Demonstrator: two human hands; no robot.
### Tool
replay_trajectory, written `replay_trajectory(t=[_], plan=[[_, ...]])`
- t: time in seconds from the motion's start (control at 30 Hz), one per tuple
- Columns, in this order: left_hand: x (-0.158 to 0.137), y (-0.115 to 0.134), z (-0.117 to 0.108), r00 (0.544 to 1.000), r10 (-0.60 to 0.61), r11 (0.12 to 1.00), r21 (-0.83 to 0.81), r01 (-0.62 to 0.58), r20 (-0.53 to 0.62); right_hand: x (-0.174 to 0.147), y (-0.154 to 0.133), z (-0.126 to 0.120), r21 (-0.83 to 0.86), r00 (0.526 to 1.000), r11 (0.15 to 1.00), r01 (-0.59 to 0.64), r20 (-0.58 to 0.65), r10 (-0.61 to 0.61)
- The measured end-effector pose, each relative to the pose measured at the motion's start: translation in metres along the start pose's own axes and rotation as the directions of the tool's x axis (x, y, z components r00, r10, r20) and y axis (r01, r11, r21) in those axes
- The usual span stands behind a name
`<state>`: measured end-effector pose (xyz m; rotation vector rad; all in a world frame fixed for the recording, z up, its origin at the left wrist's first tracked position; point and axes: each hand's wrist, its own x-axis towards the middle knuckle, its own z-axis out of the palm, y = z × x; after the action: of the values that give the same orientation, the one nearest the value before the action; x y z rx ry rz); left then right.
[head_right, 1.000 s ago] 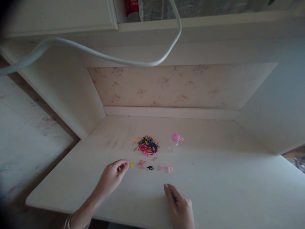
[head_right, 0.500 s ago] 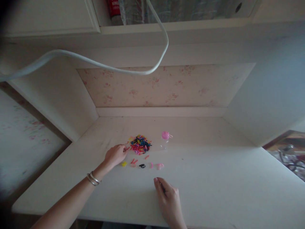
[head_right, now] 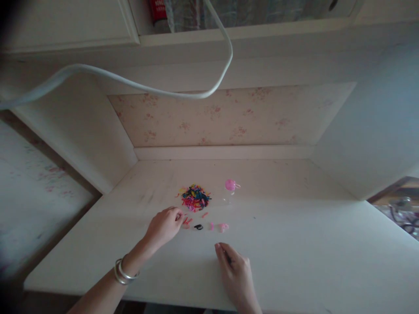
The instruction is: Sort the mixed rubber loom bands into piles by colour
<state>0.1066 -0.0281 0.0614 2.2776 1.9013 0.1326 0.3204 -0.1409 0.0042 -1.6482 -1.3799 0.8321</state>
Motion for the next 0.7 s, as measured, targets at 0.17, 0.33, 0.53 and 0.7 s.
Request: replay_trajectory(t=[0.17,0.33,0.53,0.7], plan=[[-0.011,0.012,0.012,1.000,0.019,1.000,0.015,-0.019,0.011,-0.002,-0.001,0.000,0.009,1.000,1.000,-0.002,0.003,0.002],[-0.012,0.014,0.016,1.000,0.022,0.999,0.027,-0.022,-0.001,-0.001,-0.002,0.000,0.004,1.000,1.000,-0.014,0.006,0.014],[-0.012,0.011,0.015,0.999,0.030,1.000,0.006,-0.030,-0.012,0.000,-0.001,0.000,0.003,1.000,1.000,-0.013,0.010,0.013],[-0.024,0.008,0.008,0.997,0.026,0.998,-0.061,-0.030,-0.070,-0.001,0.000,-0.001,0.009,1.000,1.000,-0.004,0.014,0.004]])
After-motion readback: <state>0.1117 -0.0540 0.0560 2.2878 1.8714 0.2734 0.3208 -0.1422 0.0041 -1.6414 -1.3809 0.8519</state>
